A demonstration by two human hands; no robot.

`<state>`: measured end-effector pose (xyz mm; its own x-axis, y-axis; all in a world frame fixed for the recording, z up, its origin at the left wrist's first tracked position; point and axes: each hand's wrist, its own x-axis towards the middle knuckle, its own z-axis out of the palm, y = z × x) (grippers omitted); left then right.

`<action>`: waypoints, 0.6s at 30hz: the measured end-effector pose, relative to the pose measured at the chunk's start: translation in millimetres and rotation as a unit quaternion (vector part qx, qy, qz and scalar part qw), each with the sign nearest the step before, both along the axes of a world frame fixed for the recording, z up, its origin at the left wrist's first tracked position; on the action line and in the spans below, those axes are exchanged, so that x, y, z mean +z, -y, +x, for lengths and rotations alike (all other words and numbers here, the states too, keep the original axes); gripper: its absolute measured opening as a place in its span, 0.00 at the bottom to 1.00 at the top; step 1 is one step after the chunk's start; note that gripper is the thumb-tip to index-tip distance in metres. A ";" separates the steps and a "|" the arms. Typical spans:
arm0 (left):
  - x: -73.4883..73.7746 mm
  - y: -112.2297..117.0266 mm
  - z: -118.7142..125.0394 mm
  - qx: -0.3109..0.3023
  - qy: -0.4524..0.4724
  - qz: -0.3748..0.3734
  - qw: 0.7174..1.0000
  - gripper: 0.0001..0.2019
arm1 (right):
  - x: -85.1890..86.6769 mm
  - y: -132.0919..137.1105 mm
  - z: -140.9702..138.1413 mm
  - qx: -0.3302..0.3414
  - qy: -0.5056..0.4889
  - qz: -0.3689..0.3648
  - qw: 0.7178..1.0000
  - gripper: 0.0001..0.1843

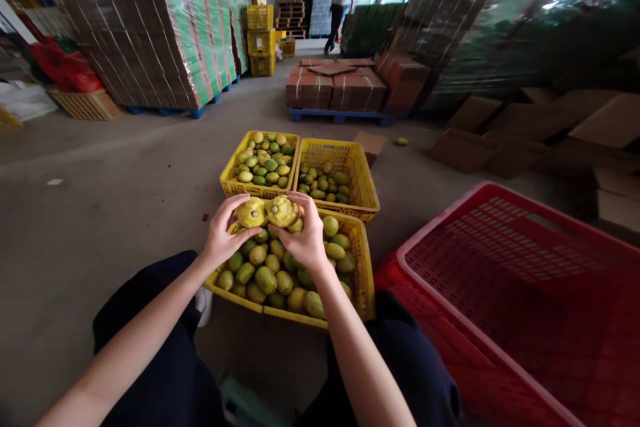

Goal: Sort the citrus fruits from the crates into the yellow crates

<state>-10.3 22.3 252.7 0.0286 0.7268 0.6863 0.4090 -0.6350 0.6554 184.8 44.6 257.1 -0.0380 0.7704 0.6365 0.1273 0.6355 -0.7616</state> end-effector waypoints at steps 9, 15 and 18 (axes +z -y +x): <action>15.5 6.1 10.2 -0.085 0.340 -0.221 0.910 0.27 | 11.2 4.7 -4.8 0.071 -0.148 -0.224 0.961 0.32; 12.3 -5.0 3.7 -0.123 0.452 -0.319 0.824 0.28 | 13.7 -1.0 -3.9 0.117 -0.236 -0.311 0.913 0.28; 9.1 -7.2 4.1 -0.096 0.479 -0.337 0.805 0.27 | 11.2 -1.4 -4.2 0.128 -0.243 -0.374 0.886 0.25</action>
<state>-6.2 29.5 261.8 -0.1221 0.9886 -0.0877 -0.5521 0.0058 0.8338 180.5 46.0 268.3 -0.1342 0.9892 -0.0597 -0.4073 -0.1100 -0.9067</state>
